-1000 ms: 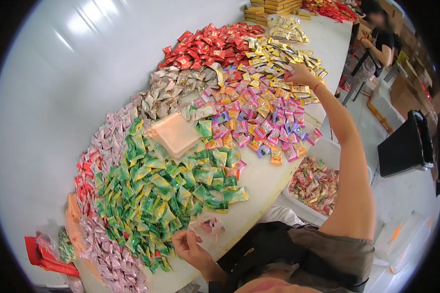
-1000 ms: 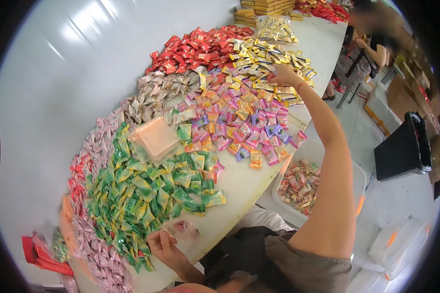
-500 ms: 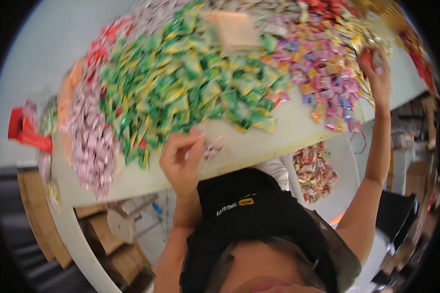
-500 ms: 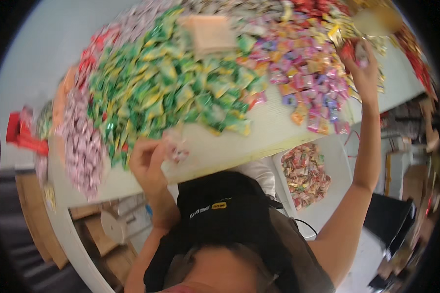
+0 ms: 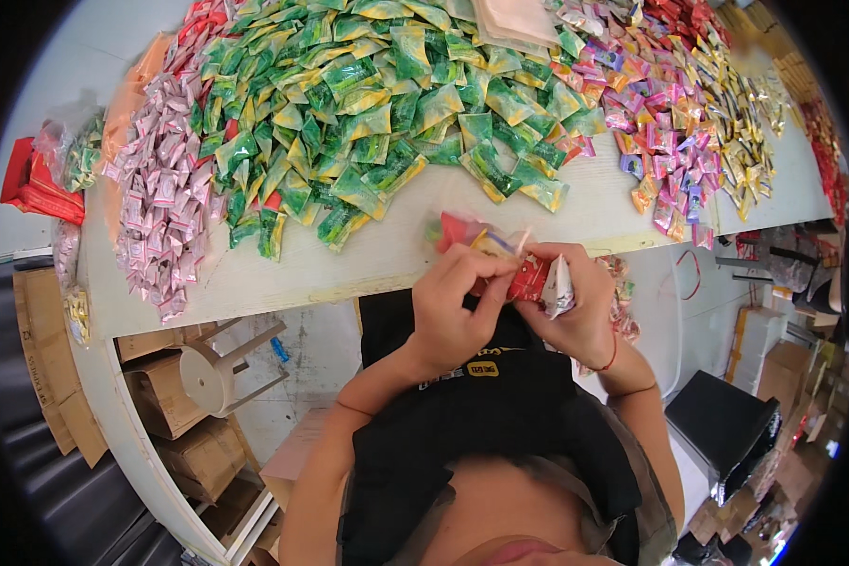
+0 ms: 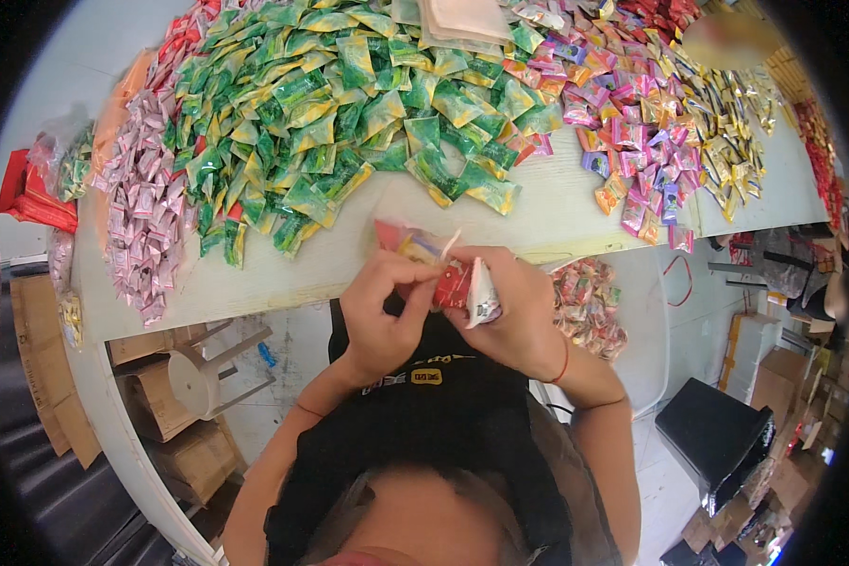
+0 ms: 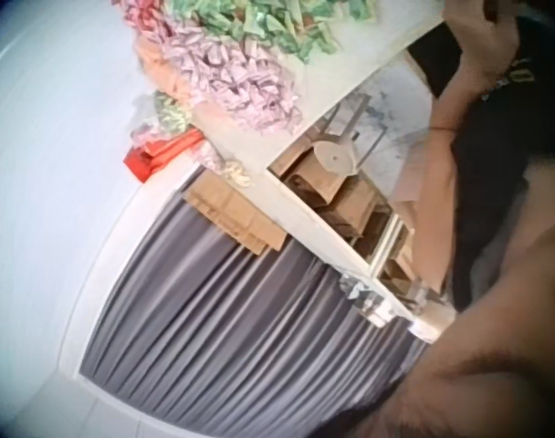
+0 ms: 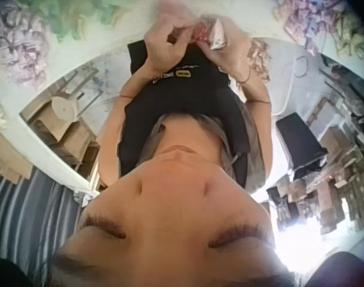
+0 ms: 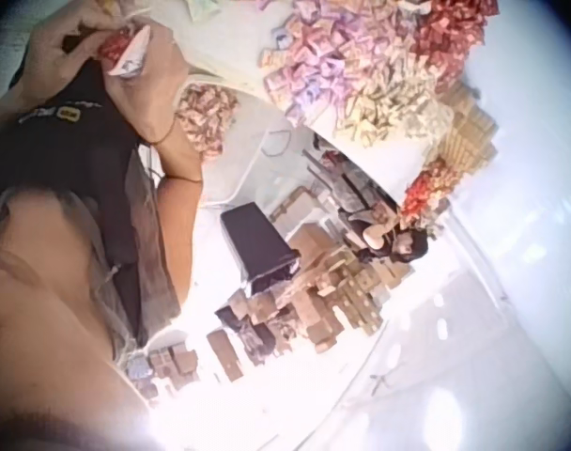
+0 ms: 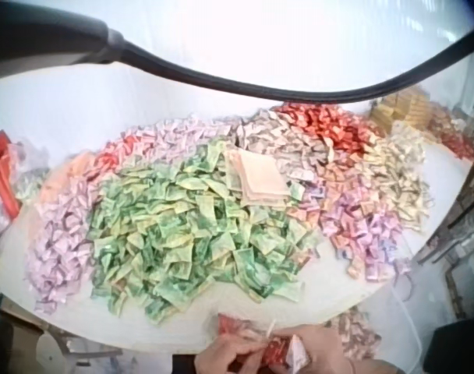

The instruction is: The person repeatedly picks small, individually wrapped candies from a large pile on a table and places them into small clear plastic bags. They then tie the bags closed with a string or ribbon and set the finished packages aside. The process is continuous and repetitive throughout the clip.

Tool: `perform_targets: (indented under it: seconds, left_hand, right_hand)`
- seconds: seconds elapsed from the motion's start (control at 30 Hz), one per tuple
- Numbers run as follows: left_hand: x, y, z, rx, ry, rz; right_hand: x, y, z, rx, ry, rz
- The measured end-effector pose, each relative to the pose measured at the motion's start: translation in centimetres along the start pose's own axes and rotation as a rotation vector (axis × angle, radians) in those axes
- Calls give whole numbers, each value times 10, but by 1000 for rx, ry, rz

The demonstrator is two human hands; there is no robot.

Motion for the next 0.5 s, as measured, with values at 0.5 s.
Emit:
perform_targets:
  seconds: [0.5]
  left_hand:
    - [-2,-6,20,-562,266,397]
  right_hand:
    - [16,-27,2,305,-250,-94]
Point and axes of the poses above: each hand's wrist, its own z-axis away from the middle knuckle, its own y-axis out of the back of the hand, x = y × z, the point moved 3 cm from there along -z, towards the middle knuckle, and after that the axes turned 10 degrees about y, right-handed, at the moved point
